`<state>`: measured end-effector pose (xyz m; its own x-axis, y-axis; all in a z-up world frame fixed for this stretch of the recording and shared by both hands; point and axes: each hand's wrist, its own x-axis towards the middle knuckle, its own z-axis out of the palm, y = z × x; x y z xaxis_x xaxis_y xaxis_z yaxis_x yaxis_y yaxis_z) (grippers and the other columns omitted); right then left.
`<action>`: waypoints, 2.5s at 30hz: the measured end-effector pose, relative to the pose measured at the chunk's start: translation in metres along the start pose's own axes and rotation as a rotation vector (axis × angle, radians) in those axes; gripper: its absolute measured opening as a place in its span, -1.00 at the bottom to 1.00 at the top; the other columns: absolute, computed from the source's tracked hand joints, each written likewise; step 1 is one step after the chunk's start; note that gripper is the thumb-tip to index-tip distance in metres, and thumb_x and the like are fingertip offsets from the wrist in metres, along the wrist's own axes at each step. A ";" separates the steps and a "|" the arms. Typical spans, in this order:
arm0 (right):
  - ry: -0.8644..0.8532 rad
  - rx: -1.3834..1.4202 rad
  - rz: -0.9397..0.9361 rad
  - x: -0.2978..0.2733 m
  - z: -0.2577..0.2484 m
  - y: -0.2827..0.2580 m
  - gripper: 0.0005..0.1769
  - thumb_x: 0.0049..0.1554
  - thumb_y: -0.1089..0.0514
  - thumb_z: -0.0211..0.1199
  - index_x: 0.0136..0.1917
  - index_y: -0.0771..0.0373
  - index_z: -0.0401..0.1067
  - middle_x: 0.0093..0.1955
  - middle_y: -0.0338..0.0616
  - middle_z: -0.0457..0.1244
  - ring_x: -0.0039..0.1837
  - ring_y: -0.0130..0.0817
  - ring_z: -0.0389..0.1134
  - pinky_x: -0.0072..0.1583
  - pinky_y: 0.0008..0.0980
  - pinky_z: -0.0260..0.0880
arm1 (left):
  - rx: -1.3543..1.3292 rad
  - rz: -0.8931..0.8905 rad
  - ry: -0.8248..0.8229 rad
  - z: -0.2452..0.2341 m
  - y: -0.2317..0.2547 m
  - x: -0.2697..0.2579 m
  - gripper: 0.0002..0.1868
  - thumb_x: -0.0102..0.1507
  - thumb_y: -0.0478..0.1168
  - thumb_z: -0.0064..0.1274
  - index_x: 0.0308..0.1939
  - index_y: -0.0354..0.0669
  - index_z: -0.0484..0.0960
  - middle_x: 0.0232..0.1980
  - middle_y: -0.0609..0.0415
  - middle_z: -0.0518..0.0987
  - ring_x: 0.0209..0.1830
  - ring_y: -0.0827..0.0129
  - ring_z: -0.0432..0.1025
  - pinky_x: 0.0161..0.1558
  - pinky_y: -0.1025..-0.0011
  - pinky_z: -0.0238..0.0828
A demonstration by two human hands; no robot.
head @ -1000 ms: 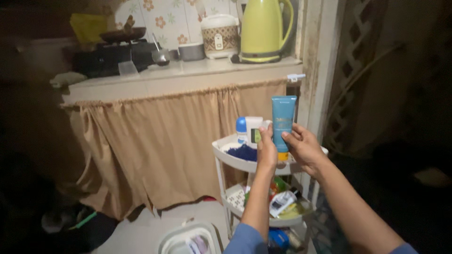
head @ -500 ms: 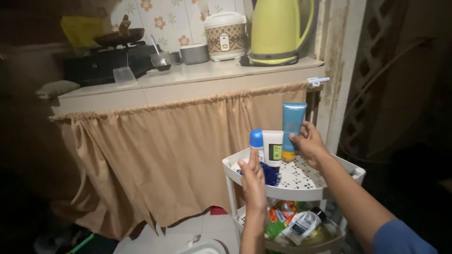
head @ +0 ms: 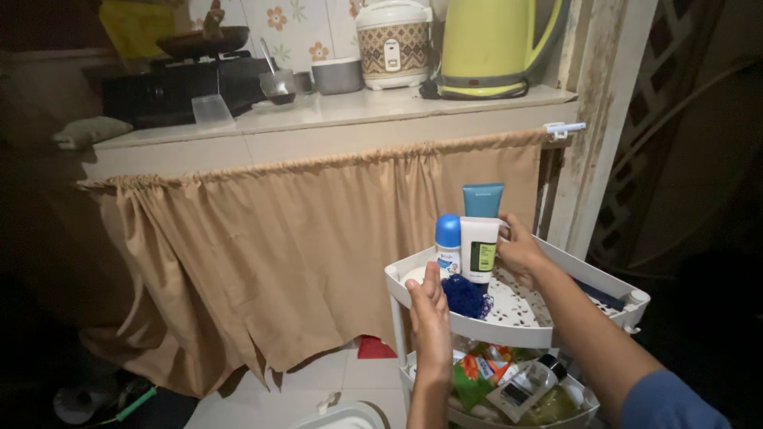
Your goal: The person transfers various bathroom items from a white basin on the floor to a three-tiered white plastic corner shelf. Items handled include a toothbrush, a blue scrubber, a bar of soap, a tube of cream, a deodorant stick, and other small toiletries.
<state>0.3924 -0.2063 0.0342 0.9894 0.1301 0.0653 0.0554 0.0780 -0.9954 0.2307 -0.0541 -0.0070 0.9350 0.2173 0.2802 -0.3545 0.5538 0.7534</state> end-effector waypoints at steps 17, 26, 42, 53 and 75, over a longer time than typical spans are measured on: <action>0.058 -0.158 -0.105 0.005 -0.007 0.003 -0.24 0.13 0.40 0.14 0.56 0.17 0.07 0.51 -0.10 0.17 0.29 -0.26 0.33 0.08 -0.35 0.46 | 0.037 0.009 0.006 0.006 0.015 -0.012 -0.10 0.40 0.31 -0.67 0.56 -0.36 0.05 0.67 -0.09 0.06 0.69 0.19 -0.13 0.57 0.27 -0.27; 0.148 0.041 -0.157 -0.051 -0.023 -0.044 -0.37 0.22 0.19 0.20 0.52 0.23 0.16 0.49 -0.11 0.22 0.37 -0.27 0.27 0.20 -0.40 0.33 | 0.017 0.066 -0.012 0.002 0.015 -0.012 -0.09 0.41 0.31 -0.65 0.55 -0.42 0.05 0.67 -0.16 0.04 0.70 0.17 -0.16 0.58 0.28 -0.28; -0.322 0.416 -0.153 -0.262 0.080 -0.023 -0.40 0.34 -0.06 -0.14 0.57 0.20 0.13 0.64 -0.16 0.07 0.66 -0.32 -0.01 0.58 -0.27 -0.13 | 0.354 0.028 0.164 -0.041 0.099 -0.152 -0.03 0.33 0.39 -0.74 0.59 -0.23 -0.01 0.67 -0.04 -0.02 0.67 0.20 -0.14 0.55 0.27 -0.25; -0.502 0.372 -0.015 -0.337 0.167 0.049 -0.34 0.35 -0.13 -0.23 0.59 0.23 0.08 0.67 -0.08 0.00 0.68 -0.28 -0.09 0.59 -0.20 -0.18 | 0.385 0.075 0.333 -0.094 0.127 -0.233 -0.05 0.38 0.37 -0.71 0.57 -0.32 0.06 0.65 -0.14 0.04 0.68 0.17 -0.10 0.56 0.30 -0.24; -0.563 0.338 0.068 -0.350 0.192 0.064 -0.29 0.35 -0.16 -0.29 0.62 0.26 -0.01 0.71 -0.05 -0.11 0.72 -0.30 -0.22 0.60 -0.24 -0.30 | 0.391 0.059 0.398 -0.119 0.143 -0.254 -0.07 0.37 0.37 -0.74 0.60 -0.23 -0.04 0.68 -0.09 -0.06 0.69 0.17 -0.19 0.57 0.28 -0.26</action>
<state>0.0237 -0.0572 -0.0390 0.7623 0.6358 0.1209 -0.1407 0.3452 -0.9279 -0.0587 0.0655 -0.0410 0.8117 0.5671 0.1397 -0.3059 0.2090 0.9288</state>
